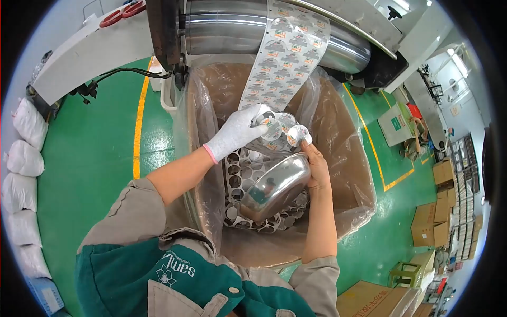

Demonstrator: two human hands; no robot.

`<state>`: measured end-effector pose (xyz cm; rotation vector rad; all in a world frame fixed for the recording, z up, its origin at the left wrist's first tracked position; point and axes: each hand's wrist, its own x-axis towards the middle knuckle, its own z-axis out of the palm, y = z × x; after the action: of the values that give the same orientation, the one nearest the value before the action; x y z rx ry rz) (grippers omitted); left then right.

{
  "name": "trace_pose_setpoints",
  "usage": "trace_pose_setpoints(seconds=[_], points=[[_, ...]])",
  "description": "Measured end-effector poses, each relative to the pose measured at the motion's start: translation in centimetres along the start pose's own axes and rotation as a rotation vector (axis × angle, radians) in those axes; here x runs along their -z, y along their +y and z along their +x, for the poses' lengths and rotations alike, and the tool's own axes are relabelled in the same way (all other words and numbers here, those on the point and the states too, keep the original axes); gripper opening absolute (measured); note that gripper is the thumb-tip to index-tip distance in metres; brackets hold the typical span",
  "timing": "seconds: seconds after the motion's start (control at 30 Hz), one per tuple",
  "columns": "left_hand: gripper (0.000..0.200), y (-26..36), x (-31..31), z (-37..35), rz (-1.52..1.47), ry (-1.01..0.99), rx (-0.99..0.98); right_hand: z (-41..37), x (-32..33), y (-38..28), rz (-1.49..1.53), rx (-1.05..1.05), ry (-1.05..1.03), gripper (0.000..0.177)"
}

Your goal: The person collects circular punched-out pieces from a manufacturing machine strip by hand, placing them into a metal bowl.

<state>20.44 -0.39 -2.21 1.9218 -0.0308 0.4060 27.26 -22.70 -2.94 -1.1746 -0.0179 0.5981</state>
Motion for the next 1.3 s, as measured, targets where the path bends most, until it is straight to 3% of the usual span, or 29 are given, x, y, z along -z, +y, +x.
trace_pose_setpoints(seconds=[0.13,0.33,0.8,0.93,1.07,1.3], points=[[0.032,-0.1,0.2,0.1,-0.077,-0.016,-0.003,0.8,0.6,0.9,0.017,-0.015,0.005,0.024],[0.031,-0.3,0.3,0.4,0.054,0.021,-0.088,1.0,0.4,1.3,0.035,-0.02,-0.009,0.024],[0.029,-0.6,0.3,0.4,0.008,-0.011,0.081,0.6,0.2,1.3,0.085,0.009,-0.025,0.029],[0.033,-1.1,-0.1,0.4,-0.021,0.078,-0.05,0.5,0.0,1.2,0.111,0.004,-0.049,0.031],[0.037,-0.9,0.0,0.3,-0.066,0.038,0.056,0.2,-0.3,1.2,0.133,0.012,-0.071,0.032],[0.037,-0.5,0.1,0.3,0.013,0.03,0.005,1.1,0.8,2.1,0.178,-0.009,-0.147,0.026]])
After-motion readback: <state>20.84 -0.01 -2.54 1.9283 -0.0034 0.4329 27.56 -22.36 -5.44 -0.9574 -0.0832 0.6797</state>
